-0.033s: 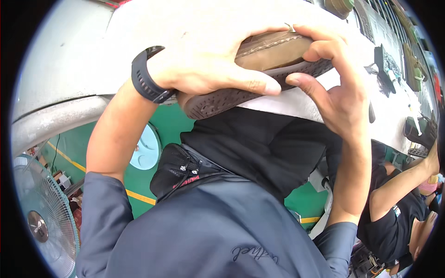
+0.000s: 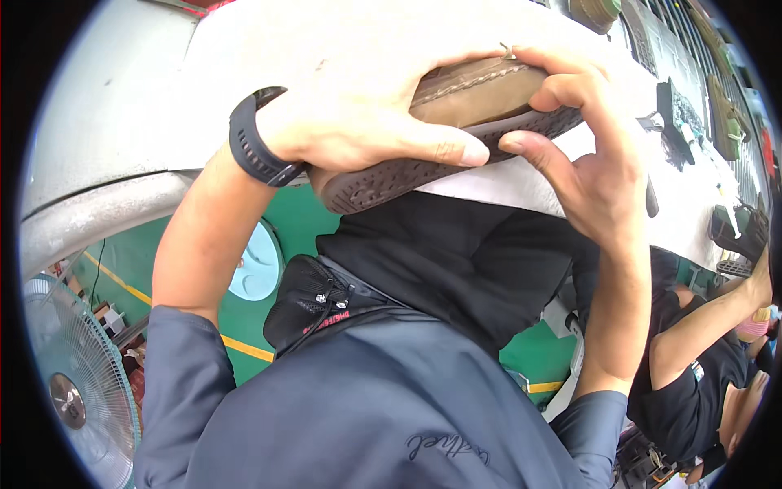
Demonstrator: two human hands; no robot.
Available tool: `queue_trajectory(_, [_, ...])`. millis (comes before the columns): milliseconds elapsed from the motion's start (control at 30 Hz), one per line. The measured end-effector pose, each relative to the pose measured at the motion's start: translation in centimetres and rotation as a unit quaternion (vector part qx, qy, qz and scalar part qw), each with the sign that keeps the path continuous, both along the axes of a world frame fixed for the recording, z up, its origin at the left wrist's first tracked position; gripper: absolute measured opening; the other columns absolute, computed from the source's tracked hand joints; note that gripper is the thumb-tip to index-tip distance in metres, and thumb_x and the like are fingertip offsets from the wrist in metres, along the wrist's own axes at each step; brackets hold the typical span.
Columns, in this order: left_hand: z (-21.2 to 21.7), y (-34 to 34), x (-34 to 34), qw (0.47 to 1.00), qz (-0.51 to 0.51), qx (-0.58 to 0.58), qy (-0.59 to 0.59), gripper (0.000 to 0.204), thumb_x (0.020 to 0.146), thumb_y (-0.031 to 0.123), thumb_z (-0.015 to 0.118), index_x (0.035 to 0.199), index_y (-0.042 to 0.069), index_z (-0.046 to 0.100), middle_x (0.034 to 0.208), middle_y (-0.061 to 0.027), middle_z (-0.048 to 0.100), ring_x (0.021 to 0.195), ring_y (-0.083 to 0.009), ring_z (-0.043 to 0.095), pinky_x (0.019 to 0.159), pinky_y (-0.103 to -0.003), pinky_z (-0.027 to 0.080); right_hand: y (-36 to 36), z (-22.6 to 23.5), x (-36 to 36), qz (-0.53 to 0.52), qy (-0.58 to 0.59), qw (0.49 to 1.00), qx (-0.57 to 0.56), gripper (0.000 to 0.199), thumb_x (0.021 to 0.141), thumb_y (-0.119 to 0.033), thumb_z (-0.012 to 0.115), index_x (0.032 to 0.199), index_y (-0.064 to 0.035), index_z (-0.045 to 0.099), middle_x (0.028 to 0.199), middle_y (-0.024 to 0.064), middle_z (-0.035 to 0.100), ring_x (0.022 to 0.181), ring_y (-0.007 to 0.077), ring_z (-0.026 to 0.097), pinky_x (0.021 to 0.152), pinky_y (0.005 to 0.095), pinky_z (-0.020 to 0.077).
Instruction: The person assembles shoes by taking shoes and soles from a conveyor, pressing the soles onto the shoe bottoms by hand, and hammering along the edges with a hammer.
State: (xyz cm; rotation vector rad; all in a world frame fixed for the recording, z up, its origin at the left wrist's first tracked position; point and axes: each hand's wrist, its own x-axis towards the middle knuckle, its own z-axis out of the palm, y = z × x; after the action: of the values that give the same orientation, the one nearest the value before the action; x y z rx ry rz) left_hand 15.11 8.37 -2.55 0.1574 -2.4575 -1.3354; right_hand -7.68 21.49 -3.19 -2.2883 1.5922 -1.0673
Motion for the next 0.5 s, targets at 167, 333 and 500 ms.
queue_trajectory(167, [0.2,0.4,-0.7,1.000,0.000,-0.008,-0.013,0.088,0.089,0.038,0.084,0.155,-0.005,0.044,0.140,-0.0262,0.062,0.128,-0.0355,0.063,0.108,-0.043,0.049,0.1,1.1,0.4,-0.060,-0.029,0.996,0.058,0.044,0.077,-0.007,0.092,0.109,-0.0021,0.062,0.132,0.0136,0.073,0.126,0.0266,0.064,0.107,0.0394,0.0503])
queue_trajectory(333, [-1.9,3.2,-0.9,0.970,0.204,-0.112,-0.072,0.084,0.087,0.037,0.083,0.154,-0.002,0.051,0.149,-0.0243,0.059,0.140,-0.0385,0.055,0.120,-0.045,0.040,-0.8,-0.7,-2.4,-0.112,-0.088,0.989,0.037,0.061,0.080,-0.025,0.093,0.131,-0.0074,0.066,0.145,0.0148,0.064,0.138,0.0319,0.059,0.117,0.0443,0.0442])
queue_trajectory(500, [-2.7,3.8,-1.1,0.980,0.199,0.013,-0.020,0.087,0.087,0.030,0.084,0.155,-0.007,0.045,0.153,-0.0277,0.052,0.143,-0.0392,0.051,0.122,-0.045,0.038,-2.1,-2.5,-2.3,-0.195,-0.478,0.848,0.119,0.031,0.111,-0.025,0.064,0.131,-0.0009,0.068,0.118,0.0023,0.069,0.107,0.0085,0.059,0.098,0.0261,0.0479])
